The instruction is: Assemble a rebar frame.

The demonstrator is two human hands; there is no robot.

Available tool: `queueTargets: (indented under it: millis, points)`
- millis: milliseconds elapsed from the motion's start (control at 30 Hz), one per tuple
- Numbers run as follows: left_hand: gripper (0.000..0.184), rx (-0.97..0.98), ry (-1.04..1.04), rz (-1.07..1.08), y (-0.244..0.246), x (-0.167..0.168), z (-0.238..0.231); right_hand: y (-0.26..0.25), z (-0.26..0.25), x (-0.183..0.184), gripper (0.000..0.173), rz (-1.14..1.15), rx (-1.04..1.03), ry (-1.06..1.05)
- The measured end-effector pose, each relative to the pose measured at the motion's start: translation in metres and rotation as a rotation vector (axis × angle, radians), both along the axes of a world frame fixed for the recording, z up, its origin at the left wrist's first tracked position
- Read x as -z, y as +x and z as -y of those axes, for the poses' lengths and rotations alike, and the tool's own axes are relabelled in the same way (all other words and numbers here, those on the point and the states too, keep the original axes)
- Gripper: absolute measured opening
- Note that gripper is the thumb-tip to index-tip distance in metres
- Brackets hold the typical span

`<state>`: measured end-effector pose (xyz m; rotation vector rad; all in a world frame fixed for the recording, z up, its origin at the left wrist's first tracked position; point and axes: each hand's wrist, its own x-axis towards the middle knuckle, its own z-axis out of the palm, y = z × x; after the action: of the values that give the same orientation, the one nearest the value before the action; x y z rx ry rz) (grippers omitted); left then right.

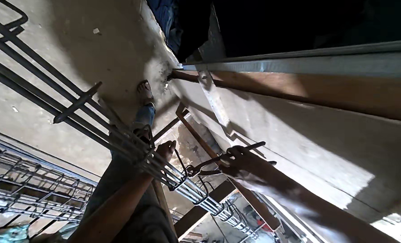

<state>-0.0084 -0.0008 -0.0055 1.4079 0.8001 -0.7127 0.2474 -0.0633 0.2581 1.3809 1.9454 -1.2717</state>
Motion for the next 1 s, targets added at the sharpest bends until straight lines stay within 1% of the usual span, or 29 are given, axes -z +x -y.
queueTargets:
  millis: [67, 100, 167, 200, 233, 300, 333, 367, 400, 467, 500, 533, 567, 600, 633, 667, 700, 733, 767, 800, 833, 867, 900, 933, 1000]
  points:
    - [0.056, -0.012, -0.010, -0.001, 0.001, -0.001, 0.001, -0.001, 0.001, 0.000, 0.037, 0.021, 0.065, -0.072]
    - [0.056, -0.013, -0.012, 0.002, 0.001, -0.001, 0.001, -0.002, 0.002, 0.001, 0.040, 0.044, 0.119, -0.131]
    - [0.055, -0.015, -0.014, 0.002, 0.002, -0.002, 0.000, 0.000, 0.005, 0.002, 0.036, 0.049, 0.227, -0.284]
    - [0.055, -0.012, -0.017, -0.008, 0.003, -0.003, -0.001, 0.002, 0.003, 0.004, 0.039, 0.004, 0.323, -0.462]
    - [0.054, -0.012, -0.019, -0.016, 0.003, -0.003, -0.001, 0.004, 0.002, 0.007, 0.041, -0.082, 0.473, -0.667]
    - [0.054, -0.007, -0.023, -0.024, 0.004, -0.004, -0.002, 0.007, 0.007, 0.015, 0.039, -0.276, 0.805, -1.090]
    - [0.054, -0.002, -0.022, -0.029, 0.005, -0.005, -0.003, 0.006, 0.013, 0.017, 0.035, -0.343, 0.917, -1.212]
    - [0.054, 0.007, -0.017, -0.035, 0.005, -0.005, -0.003, 0.004, 0.019, 0.017, 0.030, -0.348, 0.941, -1.220]
    - [0.054, 0.019, -0.014, -0.044, 0.005, -0.006, -0.004, 0.002, 0.023, 0.015, 0.034, -0.294, 0.860, -1.115]
    - [0.054, 0.033, -0.017, -0.061, 0.006, -0.007, -0.006, -0.006, 0.022, 0.005, 0.059, -0.040, 0.546, -0.856]
    - [0.054, 0.038, -0.015, -0.062, 0.006, -0.008, -0.007, -0.012, 0.020, -0.004, 0.065, 0.096, 0.436, -0.733]
    - [0.054, 0.036, -0.011, -0.054, 0.006, -0.008, -0.007, -0.019, 0.020, -0.014, 0.064, 0.205, 0.362, -0.576]
    - [0.054, 0.029, -0.008, -0.045, 0.005, -0.008, -0.007, -0.025, 0.025, -0.023, 0.056, 0.281, 0.273, -0.350]
    - [0.053, 0.016, 0.000, -0.036, 0.005, -0.009, -0.007, -0.028, 0.038, -0.026, 0.044, 0.332, 0.196, -0.045]
    - [0.052, 0.010, 0.004, -0.034, 0.005, -0.009, -0.006, -0.030, 0.051, -0.026, 0.037, 0.371, 0.155, 0.185]
    - [0.052, 0.009, 0.009, -0.034, 0.005, -0.008, -0.005, -0.031, 0.057, -0.026, 0.036, 0.409, 0.142, 0.290]
    - [0.052, 0.012, 0.008, -0.034, 0.005, -0.008, -0.005, -0.030, 0.060, -0.027, 0.035, 0.422, 0.147, 0.295]
    - [0.052, 0.017, 0.005, -0.037, 0.006, -0.008, -0.005, -0.031, 0.059, -0.031, 0.031, 0.404, 0.173, 0.197]
    - [0.052, 0.024, -0.001, -0.040, 0.006, -0.008, -0.005, -0.031, 0.054, -0.035, 0.027, 0.350, 0.248, -0.025]
    - [0.052, 0.029, -0.001, -0.046, 0.007, -0.009, -0.006, -0.027, 0.044, -0.036, 0.027, 0.257, 0.397, -0.358]
    - [0.051, 0.024, 0.003, -0.051, 0.007, -0.009, -0.006, -0.022, 0.038, -0.032, 0.036, 0.127, 0.582, -0.672]
    - [0.051, 0.018, 0.002, -0.056, 0.007, -0.010, -0.005, -0.017, 0.037, -0.027, 0.040, -0.010, 0.745, -0.902]
    - [0.051, 0.012, 0.001, -0.061, 0.007, -0.010, -0.006, -0.014, 0.038, -0.024, 0.038, -0.109, 0.863, -1.040]
    - [0.051, 0.006, -0.006, -0.062, 0.008, -0.010, -0.007, -0.010, 0.039, -0.023, 0.036, -0.181, 0.944, -1.112]
    - [0.052, 0.002, -0.023, -0.049, 0.006, -0.007, -0.004, -0.005, 0.037, -0.022, 0.036, -0.241, 0.952, -1.142]
